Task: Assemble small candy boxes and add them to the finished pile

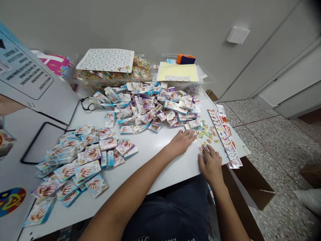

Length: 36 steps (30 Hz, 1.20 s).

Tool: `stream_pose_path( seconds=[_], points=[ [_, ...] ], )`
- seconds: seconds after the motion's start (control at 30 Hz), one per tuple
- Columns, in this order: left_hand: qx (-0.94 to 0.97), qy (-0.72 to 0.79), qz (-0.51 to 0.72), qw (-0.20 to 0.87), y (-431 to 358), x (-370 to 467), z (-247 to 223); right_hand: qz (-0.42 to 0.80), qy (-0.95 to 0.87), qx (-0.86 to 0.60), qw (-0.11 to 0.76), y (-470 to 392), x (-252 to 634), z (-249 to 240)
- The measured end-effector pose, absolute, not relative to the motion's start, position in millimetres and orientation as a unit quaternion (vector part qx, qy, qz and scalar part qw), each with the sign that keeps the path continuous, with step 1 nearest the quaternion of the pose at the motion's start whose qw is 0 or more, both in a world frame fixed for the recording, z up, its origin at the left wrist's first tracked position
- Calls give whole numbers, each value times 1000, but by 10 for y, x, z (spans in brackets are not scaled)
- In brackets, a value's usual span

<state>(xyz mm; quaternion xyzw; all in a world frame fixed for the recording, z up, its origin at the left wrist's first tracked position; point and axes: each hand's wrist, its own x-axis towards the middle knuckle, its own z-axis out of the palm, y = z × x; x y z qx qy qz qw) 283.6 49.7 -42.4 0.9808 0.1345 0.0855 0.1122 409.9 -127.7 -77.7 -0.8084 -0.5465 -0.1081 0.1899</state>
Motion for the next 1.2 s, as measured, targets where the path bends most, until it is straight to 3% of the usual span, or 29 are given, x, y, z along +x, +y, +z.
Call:
stream_pose_path(
  seconds=[0.2, 0.4, 0.53, 0.63, 0.8, 1.07, 1.2],
  points=[
    [966, 187, 92, 151, 467, 2599, -368, -125, -547, -795, 231, -1212, 4125, -774],
    [898, 341, 118, 251, 371, 2248, -326, -128, -440, -783, 421, -1168, 4044, -685],
    [810, 441, 132, 363, 387, 2013, -414, -9, -320, -760, 566, -1092, 3793, -590],
    [771, 407, 123, 474, 418, 1891, -423, 82, -284, -731, 615, -973, 3600, -511],
    [637, 271, 103, 714, 386, 1850, -365, 170, -361, -699, 593, -725, 3418, -360],
    [678, 247, 109, 684, 387, 1823, -437, 187, -565, -703, 390, -534, 3479, -191],
    [653, 184, 51, 732, 405, 1784, -344, 219, -615, -672, 350, -560, 3537, -96]
  ],
)
